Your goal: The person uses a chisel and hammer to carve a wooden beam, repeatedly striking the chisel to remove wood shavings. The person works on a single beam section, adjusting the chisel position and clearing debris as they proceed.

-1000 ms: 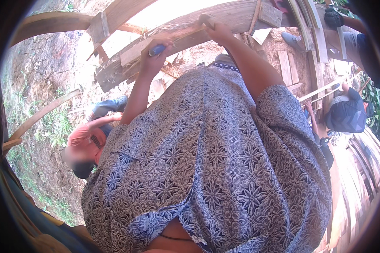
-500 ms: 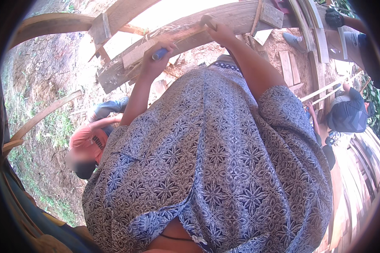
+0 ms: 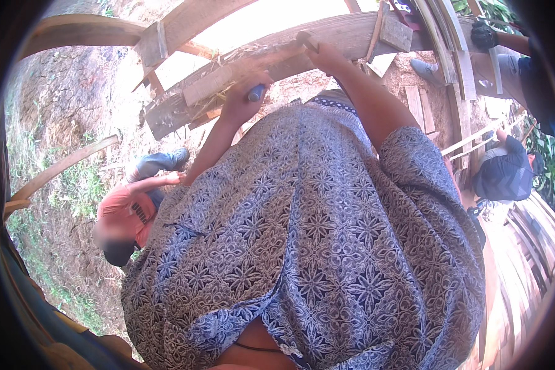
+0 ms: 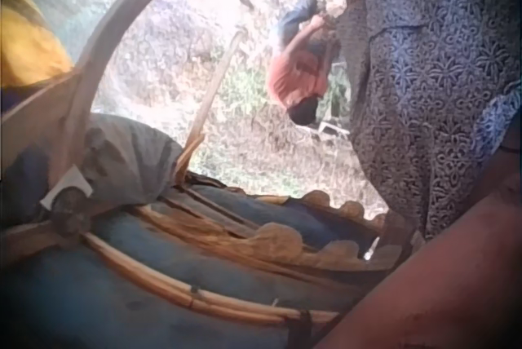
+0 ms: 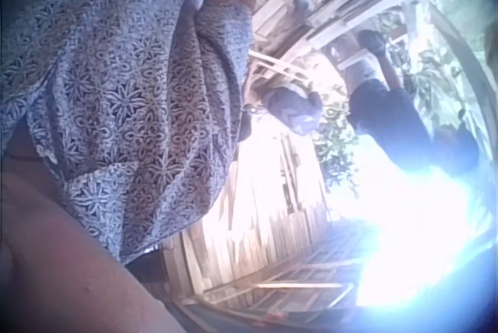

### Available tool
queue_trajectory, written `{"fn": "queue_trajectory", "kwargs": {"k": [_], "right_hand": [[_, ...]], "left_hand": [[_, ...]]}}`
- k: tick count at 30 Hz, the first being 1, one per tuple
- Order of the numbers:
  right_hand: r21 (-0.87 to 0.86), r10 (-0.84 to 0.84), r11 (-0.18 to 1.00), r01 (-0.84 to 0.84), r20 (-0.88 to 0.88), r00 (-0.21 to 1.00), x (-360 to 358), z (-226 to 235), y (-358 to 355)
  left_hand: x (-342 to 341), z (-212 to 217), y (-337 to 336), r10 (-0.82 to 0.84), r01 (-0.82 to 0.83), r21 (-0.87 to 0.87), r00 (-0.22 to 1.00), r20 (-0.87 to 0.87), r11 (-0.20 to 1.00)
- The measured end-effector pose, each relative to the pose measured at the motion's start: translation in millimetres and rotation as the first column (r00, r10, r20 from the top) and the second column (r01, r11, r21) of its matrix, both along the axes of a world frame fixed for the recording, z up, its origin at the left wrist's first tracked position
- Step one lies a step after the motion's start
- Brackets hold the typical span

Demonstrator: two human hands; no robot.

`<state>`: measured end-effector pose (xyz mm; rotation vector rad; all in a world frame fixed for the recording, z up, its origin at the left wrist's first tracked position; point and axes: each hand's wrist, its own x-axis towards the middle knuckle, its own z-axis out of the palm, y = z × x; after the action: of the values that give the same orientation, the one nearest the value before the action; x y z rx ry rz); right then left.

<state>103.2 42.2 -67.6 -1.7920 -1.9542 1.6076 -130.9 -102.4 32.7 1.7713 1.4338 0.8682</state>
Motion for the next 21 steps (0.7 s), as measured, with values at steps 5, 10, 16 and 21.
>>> {"fn": "queue_trajectory", "kwargs": {"k": [5, 10, 16, 21], "right_hand": [[0.0, -0.042, 0.999, 0.042, -0.004, 0.999, -3, -6, 1], [0.049, -0.018, 0.999, 0.019, -0.008, 1.0, 3, -19, -3], [0.014, 0.033, 0.999, -0.034, 0.018, 0.999, 10, -1, -8], [-0.081, -0.007, 0.997, 0.011, 0.052, 0.999, 9, 15, -11]], "left_hand": [[12, -12, -19, -0.085, 0.108, 0.126, 0.981, -0.175, 0.986], [17, -20, -25, -0.106, 0.142, 0.161, 0.972, -0.209, 0.977], [22, -37, -19, -0.088, 0.16, 0.247, 0.956, -0.281, 0.956], [26, -39, -20, -0.072, 0.149, 0.26, 0.957, -0.282, 0.954]]}}
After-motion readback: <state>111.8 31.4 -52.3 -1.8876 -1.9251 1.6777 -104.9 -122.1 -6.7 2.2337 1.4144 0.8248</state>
